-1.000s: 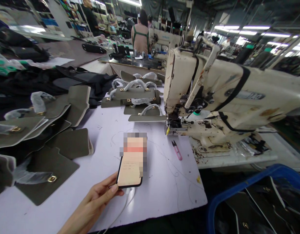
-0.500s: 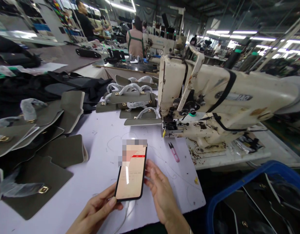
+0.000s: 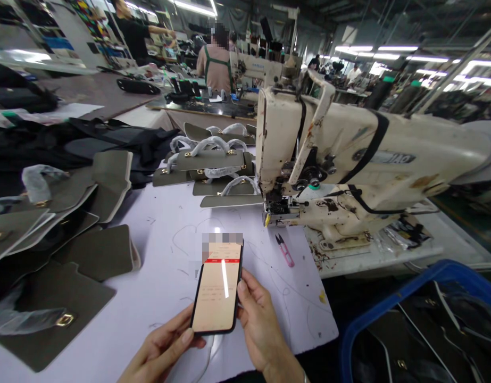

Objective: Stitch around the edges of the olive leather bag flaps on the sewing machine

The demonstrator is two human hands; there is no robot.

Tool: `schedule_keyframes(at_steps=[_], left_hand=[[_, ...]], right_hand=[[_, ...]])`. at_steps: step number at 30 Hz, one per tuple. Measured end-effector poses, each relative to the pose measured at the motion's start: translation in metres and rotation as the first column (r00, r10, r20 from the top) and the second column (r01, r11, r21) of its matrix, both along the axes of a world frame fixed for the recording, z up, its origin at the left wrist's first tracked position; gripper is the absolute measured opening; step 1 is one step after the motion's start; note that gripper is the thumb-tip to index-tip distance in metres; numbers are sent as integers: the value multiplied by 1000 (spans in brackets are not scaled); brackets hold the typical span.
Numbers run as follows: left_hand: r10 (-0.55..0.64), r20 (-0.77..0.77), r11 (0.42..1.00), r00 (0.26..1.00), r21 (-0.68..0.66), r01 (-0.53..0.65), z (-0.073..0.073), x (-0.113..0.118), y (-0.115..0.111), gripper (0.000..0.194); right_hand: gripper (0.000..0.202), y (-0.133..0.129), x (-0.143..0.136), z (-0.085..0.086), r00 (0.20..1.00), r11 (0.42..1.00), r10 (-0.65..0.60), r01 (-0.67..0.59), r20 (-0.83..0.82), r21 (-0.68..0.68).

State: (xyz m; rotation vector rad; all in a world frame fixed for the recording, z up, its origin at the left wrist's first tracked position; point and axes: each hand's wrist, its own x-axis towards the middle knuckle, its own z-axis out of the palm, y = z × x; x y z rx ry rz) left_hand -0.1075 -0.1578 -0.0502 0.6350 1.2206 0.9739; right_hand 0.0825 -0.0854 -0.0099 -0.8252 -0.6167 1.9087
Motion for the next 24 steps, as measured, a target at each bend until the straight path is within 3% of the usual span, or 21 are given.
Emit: schedule_keyframes(at_steps=[4, 8, 16, 18, 21, 22, 24], left_hand=[[53, -40, 999, 998, 12, -52, -7, -1, -3, 62], [-4, -86, 1000, 996, 27, 6, -14, -6, -6, 73], [119, -187, 981, 975, 174, -87, 17, 28, 6, 80], [111, -359, 976, 927, 214, -34, 16, 33, 14, 88], [159, -610, 952, 777, 304, 44, 11, 36, 23, 95], [188, -642, 945, 744, 325, 42, 9, 37, 24, 95], [238, -621, 941, 747, 338, -20, 7, 38, 24, 92]], right_hand=[[41, -1, 0, 0, 1000, 1000, 5, -5, 8, 12], [42, -2, -1, -3, 1000, 1000, -13, 13, 8, 1], [48, -8, -9, -6, 999, 999, -43, 43, 15, 7], [48, -11, -11, -10, 998, 998, -49, 49, 27, 33], [48, -16, -14, -16, 995, 992, -50, 39, 89, 122], [48, -18, -15, -17, 992, 988, -39, 20, 119, 153], [50, -22, -18, -21, 985, 979, 9, -45, 174, 199]])
